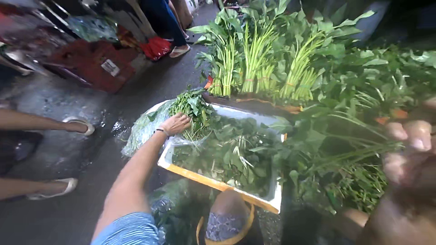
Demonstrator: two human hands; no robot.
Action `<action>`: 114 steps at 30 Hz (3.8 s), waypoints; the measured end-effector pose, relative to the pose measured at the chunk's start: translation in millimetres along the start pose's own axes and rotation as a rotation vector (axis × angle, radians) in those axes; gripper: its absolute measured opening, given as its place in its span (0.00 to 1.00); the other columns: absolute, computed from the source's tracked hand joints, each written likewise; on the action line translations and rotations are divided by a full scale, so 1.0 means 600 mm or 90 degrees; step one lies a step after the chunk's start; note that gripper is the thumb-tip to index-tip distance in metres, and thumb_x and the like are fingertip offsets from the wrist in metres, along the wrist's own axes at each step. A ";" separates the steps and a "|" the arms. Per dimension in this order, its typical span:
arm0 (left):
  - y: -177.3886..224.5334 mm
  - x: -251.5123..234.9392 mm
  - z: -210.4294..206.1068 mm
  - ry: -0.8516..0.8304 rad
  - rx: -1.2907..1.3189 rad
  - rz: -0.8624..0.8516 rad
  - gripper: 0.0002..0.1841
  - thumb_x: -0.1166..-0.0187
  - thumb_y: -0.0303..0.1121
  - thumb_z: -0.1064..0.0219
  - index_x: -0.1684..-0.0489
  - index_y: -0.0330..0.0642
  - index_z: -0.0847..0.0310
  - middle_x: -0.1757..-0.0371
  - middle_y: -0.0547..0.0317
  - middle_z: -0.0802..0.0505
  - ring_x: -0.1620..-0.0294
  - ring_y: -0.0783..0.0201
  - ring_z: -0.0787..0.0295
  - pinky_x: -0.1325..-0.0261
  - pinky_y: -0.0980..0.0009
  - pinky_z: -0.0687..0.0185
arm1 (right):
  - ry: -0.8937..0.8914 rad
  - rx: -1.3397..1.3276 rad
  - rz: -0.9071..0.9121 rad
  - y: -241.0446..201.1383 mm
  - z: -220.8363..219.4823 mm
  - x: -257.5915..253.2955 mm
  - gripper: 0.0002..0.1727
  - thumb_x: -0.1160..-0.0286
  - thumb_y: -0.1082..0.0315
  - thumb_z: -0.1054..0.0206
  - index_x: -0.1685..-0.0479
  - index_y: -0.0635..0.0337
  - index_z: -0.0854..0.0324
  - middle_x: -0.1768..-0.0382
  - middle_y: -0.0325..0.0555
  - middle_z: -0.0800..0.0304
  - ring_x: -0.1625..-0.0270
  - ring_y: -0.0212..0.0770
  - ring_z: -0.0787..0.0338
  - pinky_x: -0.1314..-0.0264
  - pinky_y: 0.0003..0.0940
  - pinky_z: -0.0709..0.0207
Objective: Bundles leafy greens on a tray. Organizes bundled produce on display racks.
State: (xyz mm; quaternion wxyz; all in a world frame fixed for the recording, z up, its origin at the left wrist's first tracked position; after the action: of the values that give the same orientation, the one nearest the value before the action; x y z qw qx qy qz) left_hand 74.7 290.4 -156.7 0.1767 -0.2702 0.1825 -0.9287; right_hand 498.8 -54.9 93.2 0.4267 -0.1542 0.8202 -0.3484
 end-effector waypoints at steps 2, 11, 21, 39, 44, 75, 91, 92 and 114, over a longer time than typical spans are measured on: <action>-0.011 -0.024 -0.036 -0.019 0.020 0.021 0.18 0.22 0.17 0.37 0.36 0.35 0.16 0.28 0.39 0.14 0.19 0.38 0.27 0.15 0.40 0.39 | -0.004 0.021 0.022 -0.007 -0.011 0.005 0.13 0.09 0.69 0.49 0.50 0.56 0.17 0.53 0.38 0.07 0.72 0.28 0.12 0.70 0.20 0.15; -0.033 -0.032 0.021 -0.116 0.060 0.089 0.15 0.17 0.20 0.40 0.38 0.34 0.14 0.34 0.41 0.11 0.24 0.40 0.22 0.19 0.44 0.34 | 0.001 -0.002 -0.053 0.007 -0.035 0.009 0.17 0.07 0.67 0.57 0.50 0.48 0.19 0.51 0.32 0.10 0.75 0.24 0.18 0.75 0.18 0.21; -0.080 0.093 0.192 -0.250 -0.120 0.142 0.11 0.21 0.23 0.36 0.49 0.37 0.08 0.34 0.48 0.10 0.22 0.43 0.26 0.20 0.44 0.36 | -0.045 -0.134 -0.155 0.028 -0.038 0.013 0.17 0.07 0.66 0.55 0.49 0.53 0.17 0.52 0.36 0.09 0.76 0.24 0.19 0.72 0.19 0.19; -0.188 0.258 0.529 0.004 0.415 0.576 0.25 0.17 0.42 0.30 0.49 0.18 0.18 0.51 0.22 0.12 0.45 0.28 0.15 0.36 0.29 0.28 | 0.095 -0.256 -0.280 0.084 0.004 0.004 0.16 0.05 0.66 0.54 0.49 0.56 0.18 0.66 0.32 0.16 0.72 0.26 0.17 0.64 0.23 0.14; -0.073 0.177 0.465 0.234 0.785 0.512 0.19 0.12 0.42 0.37 0.42 0.31 0.19 0.60 0.48 0.10 0.62 0.60 0.13 0.51 0.56 0.15 | 0.125 -0.289 -0.263 0.097 0.021 0.002 0.17 0.04 0.64 0.57 0.52 0.54 0.21 0.68 0.33 0.18 0.71 0.28 0.15 0.61 0.27 0.12; 0.334 -0.049 0.530 0.542 0.737 0.152 0.33 0.07 0.42 0.60 0.76 0.30 0.14 0.80 0.56 0.14 0.76 0.66 0.17 0.64 0.64 0.20 | 0.268 -0.215 -0.590 0.218 -0.004 0.077 0.11 0.05 0.62 0.52 0.46 0.55 0.25 0.58 0.40 0.22 0.80 0.28 0.30 0.81 0.20 0.32; 0.378 -0.035 0.554 0.730 0.233 0.084 0.39 0.13 0.60 0.55 0.87 0.36 0.19 0.84 0.48 0.12 0.80 0.51 0.11 0.69 0.54 0.20 | 0.108 -0.161 -0.667 0.270 -0.006 0.079 0.08 0.26 0.72 0.27 0.56 0.58 0.22 0.71 0.40 0.17 0.76 0.30 0.21 0.75 0.25 0.24; 0.380 -0.034 0.556 0.723 0.222 0.081 0.39 0.13 0.61 0.54 0.87 0.36 0.19 0.84 0.48 0.12 0.80 0.51 0.11 0.69 0.53 0.20 | 0.114 -0.162 -0.664 0.269 -0.006 0.079 0.07 0.26 0.74 0.27 0.57 0.59 0.22 0.72 0.41 0.17 0.77 0.31 0.20 0.75 0.25 0.24; 0.308 0.063 0.524 0.740 0.687 0.227 0.24 0.34 0.40 0.19 0.49 0.28 0.11 0.40 0.33 0.11 0.37 0.39 0.13 0.32 0.49 0.18 | 0.171 0.021 -0.483 0.200 -0.045 0.048 0.19 0.19 0.71 0.31 0.33 0.56 0.29 0.62 0.43 0.17 0.73 0.30 0.22 0.75 0.23 0.29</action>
State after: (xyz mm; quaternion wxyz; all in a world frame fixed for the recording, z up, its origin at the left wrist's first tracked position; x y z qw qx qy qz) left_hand 265.3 36.6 27.4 0.3051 0.4104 -0.1872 -0.8387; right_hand 465.4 26.6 2.3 0.1591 -0.3922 0.7477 -0.5116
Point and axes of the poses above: each hand's wrist, its own x-axis away from the middle knuckle, its own z-axis out of the back of the hand, y = z × x, the point moved 9 cm from there along -x, towards the middle knuckle
